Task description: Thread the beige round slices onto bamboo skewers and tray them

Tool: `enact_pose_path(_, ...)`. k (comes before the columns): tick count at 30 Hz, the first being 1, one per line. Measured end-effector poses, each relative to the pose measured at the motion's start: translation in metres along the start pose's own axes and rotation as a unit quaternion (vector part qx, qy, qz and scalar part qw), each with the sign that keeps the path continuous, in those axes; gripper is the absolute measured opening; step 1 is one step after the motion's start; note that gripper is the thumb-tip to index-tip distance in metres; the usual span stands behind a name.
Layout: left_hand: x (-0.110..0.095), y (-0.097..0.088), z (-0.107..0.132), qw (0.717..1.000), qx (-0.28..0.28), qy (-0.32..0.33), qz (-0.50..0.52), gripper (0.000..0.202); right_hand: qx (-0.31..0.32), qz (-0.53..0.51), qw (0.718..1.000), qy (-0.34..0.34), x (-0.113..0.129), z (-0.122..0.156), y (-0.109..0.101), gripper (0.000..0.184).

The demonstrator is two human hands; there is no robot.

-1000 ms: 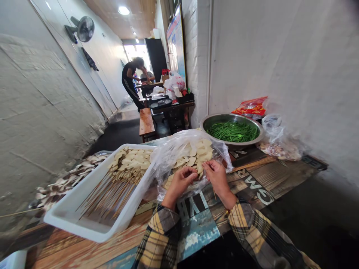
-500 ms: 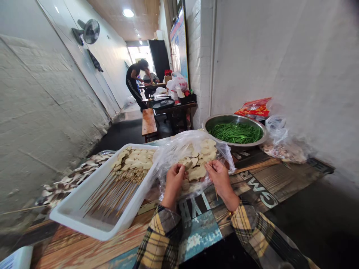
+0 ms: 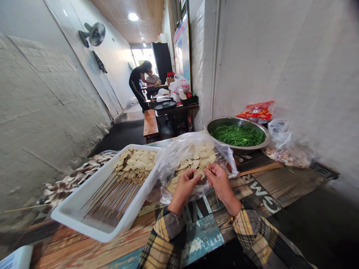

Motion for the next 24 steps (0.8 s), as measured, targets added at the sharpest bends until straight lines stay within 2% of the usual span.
enact_pose_path(5,-0.004,-0.019,-0.003,0.994,-0.112,0.008,-0.012,0.022,0.005,0.057,0.998,0.001,0.0,0.0,-0.002,0.034)
enact_pose_path(9,-0.004,-0.035,-0.004,0.985,-0.172,0.018,-0.022,0.017,-0.012,0.101,0.995,0.003,-0.003,0.004,-0.008,0.04)
enact_pose_path(13,-0.001,-0.039,-0.004,0.982,-0.187,0.015,0.005,0.021,0.003,0.144,0.989,0.018,-0.006,0.023,-0.02,0.042)
enact_pose_path(18,-0.008,-0.036,-0.003,0.981,-0.188,0.01,0.053,0.031,0.04,0.22,0.974,0.037,-0.009,0.064,-0.033,0.042)
enact_pose_path(21,-0.013,-0.035,-0.003,0.981,-0.178,0.001,0.078,0.034,0.056,0.257,0.965,0.015,-0.012,0.084,-0.036,0.042)
enact_pose_path(24,-0.015,-0.034,-0.003,0.981,-0.172,-0.001,0.088,0.031,0.042,0.288,0.956,-0.031,-0.016,0.094,-0.036,0.039)
Point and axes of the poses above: each hand's wrist, its own z-axis away from the middle knuckle, its own y-axis out of the palm, x = y × z, the point moved 2 cm from there along -z, towards the middle knuckle, and after that the axes turned 15 degrees about y, right-handed, at the moved point
